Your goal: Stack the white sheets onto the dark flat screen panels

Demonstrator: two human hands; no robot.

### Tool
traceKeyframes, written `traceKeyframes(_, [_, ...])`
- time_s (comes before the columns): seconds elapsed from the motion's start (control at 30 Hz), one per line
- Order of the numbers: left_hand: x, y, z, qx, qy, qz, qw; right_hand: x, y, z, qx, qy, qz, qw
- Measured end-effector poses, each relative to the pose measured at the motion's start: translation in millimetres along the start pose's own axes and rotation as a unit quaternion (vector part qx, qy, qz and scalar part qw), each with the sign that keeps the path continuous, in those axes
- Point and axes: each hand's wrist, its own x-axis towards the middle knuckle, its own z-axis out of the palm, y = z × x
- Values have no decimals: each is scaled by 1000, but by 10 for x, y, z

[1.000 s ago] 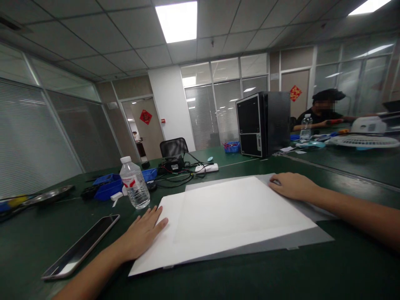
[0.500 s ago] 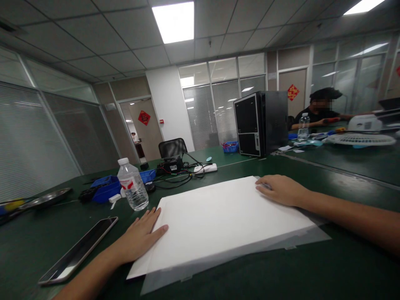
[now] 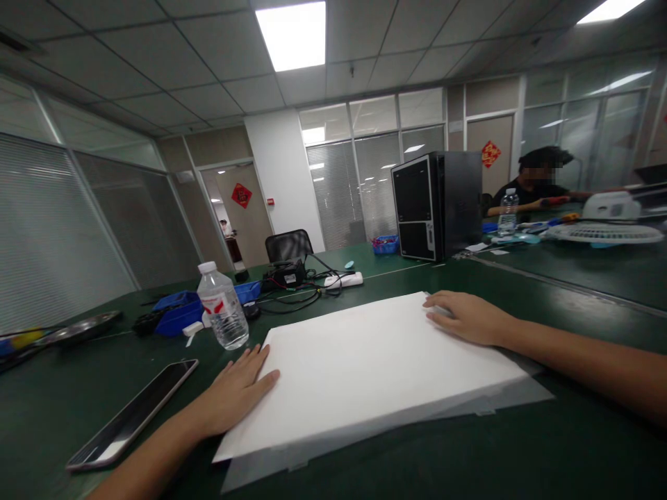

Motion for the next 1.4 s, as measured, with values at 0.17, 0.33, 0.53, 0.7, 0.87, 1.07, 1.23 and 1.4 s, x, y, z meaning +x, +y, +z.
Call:
traceKeyframes(0.17, [-1, 24, 1, 6, 2, -1, 1000, -5, -41, -10, 25, 3, -24, 999])
traceKeyframes(0.33, [2, 6, 10, 9, 7, 2, 1000, -38, -108, -68, 26, -11, -70, 997])
traceKeyframes(0.53, [-16, 23, -5, 6, 8, 12, 1000, -111, -250, -156, 37, -57, -160, 985])
traceKeyframes(0.7, [-62, 70, -47, 2, 9, 24, 1000, -108, -290, -169, 69, -72, -155, 983])
traceKeyframes(0.87, [-168, 165, -111, 17, 0, 72, 997, -99, -274, -164, 91, -67, -153, 982])
traceKeyframes(1.07, [-340, 352, -243, -3, -73, 218, 973, -105, -287, -171, 80, -72, -150, 983])
traceKeyframes(1.23, [-408, 454, -300, -23, -90, 266, 959, -103, -283, -166, 86, -74, -148, 982])
traceKeyframes(1.4, [-409, 457, -313, -21, -95, 274, 957, -105, -273, -159, 89, -77, -142, 983])
